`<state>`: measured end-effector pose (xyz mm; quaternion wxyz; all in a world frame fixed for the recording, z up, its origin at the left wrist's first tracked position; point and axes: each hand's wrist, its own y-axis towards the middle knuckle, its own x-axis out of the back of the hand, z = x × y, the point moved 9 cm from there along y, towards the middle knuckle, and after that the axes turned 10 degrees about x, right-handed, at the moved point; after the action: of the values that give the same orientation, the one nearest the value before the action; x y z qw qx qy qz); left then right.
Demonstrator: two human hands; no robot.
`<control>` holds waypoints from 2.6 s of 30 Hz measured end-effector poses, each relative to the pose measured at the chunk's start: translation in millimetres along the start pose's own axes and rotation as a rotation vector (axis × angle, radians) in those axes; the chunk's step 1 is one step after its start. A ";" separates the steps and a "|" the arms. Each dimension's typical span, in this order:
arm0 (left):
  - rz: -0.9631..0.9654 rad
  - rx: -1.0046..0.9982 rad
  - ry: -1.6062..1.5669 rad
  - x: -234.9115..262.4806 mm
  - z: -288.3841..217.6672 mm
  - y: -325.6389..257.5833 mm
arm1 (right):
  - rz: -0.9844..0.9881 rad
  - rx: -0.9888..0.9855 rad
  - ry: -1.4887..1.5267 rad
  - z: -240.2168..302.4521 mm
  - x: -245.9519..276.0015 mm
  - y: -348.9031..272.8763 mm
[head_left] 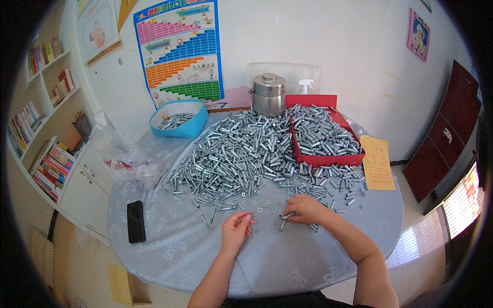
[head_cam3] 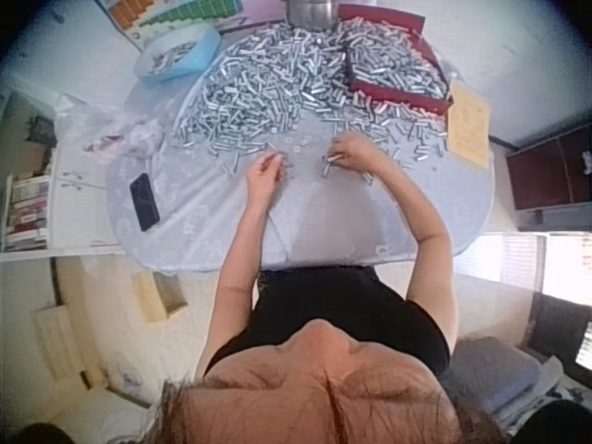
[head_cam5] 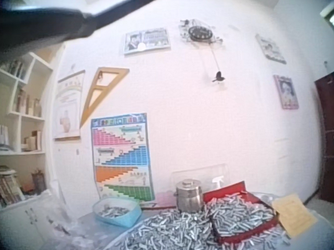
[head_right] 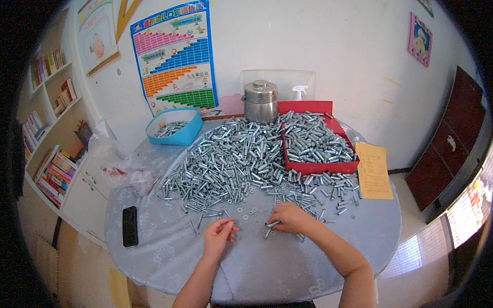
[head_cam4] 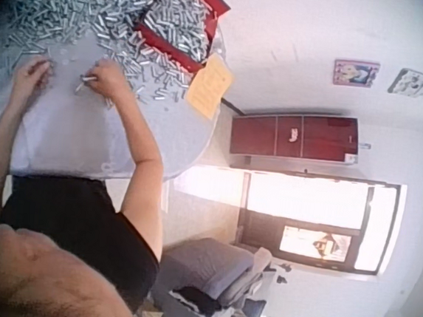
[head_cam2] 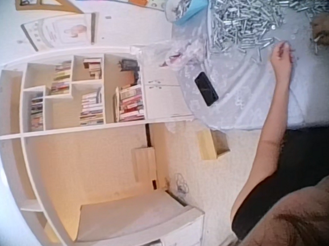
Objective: The person sits at a table covered with a large pile of metal fasteners. They repeatedly pick up individual bolts and washers, thread the washers onto the bolts, and place the assembled units into a red box.
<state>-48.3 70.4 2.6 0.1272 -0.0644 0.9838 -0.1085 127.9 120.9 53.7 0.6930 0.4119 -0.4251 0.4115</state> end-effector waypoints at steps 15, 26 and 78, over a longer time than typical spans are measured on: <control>0.087 -0.247 0.433 -29.1 -12.3 -15.2 | -0.171 -0.032 0.117 33.1 18.3 17.7; -0.008 -0.089 0.110 -7.0 -3.2 -2.9 | -0.347 -0.192 0.121 24.4 28.7 3.8; -0.025 0.233 -0.365 12.5 19.9 4.2 | -0.526 -0.499 1.122 -18.7 -39.4 42.8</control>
<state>-55.4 68.5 -20.1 0.3086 -0.0800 0.9243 -0.2097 81.3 143.2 21.0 0.9609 0.0526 0.0322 0.2699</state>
